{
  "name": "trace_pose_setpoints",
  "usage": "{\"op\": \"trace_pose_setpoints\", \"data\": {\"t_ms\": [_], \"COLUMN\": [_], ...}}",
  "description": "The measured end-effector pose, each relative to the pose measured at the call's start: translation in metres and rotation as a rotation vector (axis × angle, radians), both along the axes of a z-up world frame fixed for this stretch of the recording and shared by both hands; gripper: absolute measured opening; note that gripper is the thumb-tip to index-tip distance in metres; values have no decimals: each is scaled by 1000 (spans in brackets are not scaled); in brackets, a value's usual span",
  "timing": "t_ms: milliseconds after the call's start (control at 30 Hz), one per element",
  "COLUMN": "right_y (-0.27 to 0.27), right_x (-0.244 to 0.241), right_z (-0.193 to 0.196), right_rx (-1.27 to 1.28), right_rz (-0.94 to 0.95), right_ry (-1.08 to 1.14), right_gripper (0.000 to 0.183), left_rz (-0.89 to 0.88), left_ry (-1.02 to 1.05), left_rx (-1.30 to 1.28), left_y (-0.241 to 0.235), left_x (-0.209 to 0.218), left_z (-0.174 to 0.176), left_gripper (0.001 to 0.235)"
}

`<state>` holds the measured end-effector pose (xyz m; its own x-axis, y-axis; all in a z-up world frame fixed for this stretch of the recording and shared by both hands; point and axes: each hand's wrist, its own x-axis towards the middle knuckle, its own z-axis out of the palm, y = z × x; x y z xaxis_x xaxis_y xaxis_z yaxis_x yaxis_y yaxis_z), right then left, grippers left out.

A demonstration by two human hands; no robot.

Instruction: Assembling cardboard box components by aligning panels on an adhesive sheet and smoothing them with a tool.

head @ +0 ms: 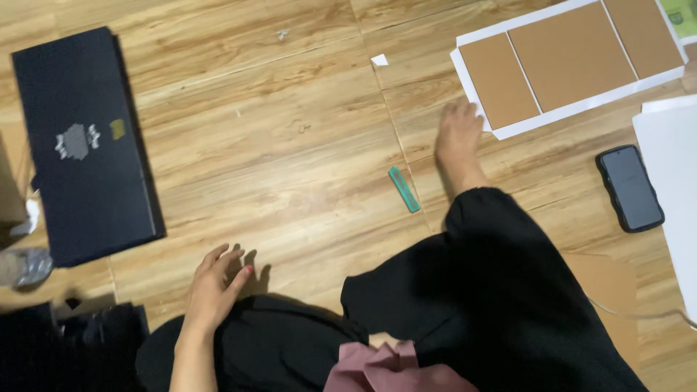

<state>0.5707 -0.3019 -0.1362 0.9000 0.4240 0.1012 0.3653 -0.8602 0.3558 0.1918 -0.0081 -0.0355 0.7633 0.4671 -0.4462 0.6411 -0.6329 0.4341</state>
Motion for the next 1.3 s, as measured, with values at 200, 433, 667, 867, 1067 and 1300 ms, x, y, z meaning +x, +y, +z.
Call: {"op": "trace_pose_setpoints", "data": {"t_ms": [200, 433, 667, 867, 1067, 1300], "right_y": [-26, -33, -45, 55, 209, 145], "right_x": [68, 90, 93, 42, -132, -277], "right_z": [-28, -22, -4, -10, 21, 21], "right_rx": [-270, -287, -160, 241, 535, 510], "right_rz": [-246, -306, -180, -45, 504, 1056], "right_ry": [-17, 87, -65, -152, -14, 152], "right_gripper": [32, 36, 38, 35, 6, 2], "left_rz": [137, 203, 188, 222, 164, 288], "left_ry": [-109, -116, -209, -145, -185, -328], "left_rx": [-287, -392, -414, -444, -223, -28], "left_y": [13, 19, 23, 21, 32, 19], "left_x": [12, 15, 8, 9, -15, -14], "left_z": [-20, -28, -40, -33, -70, -33], "left_gripper": [34, 35, 31, 33, 38, 63]}}
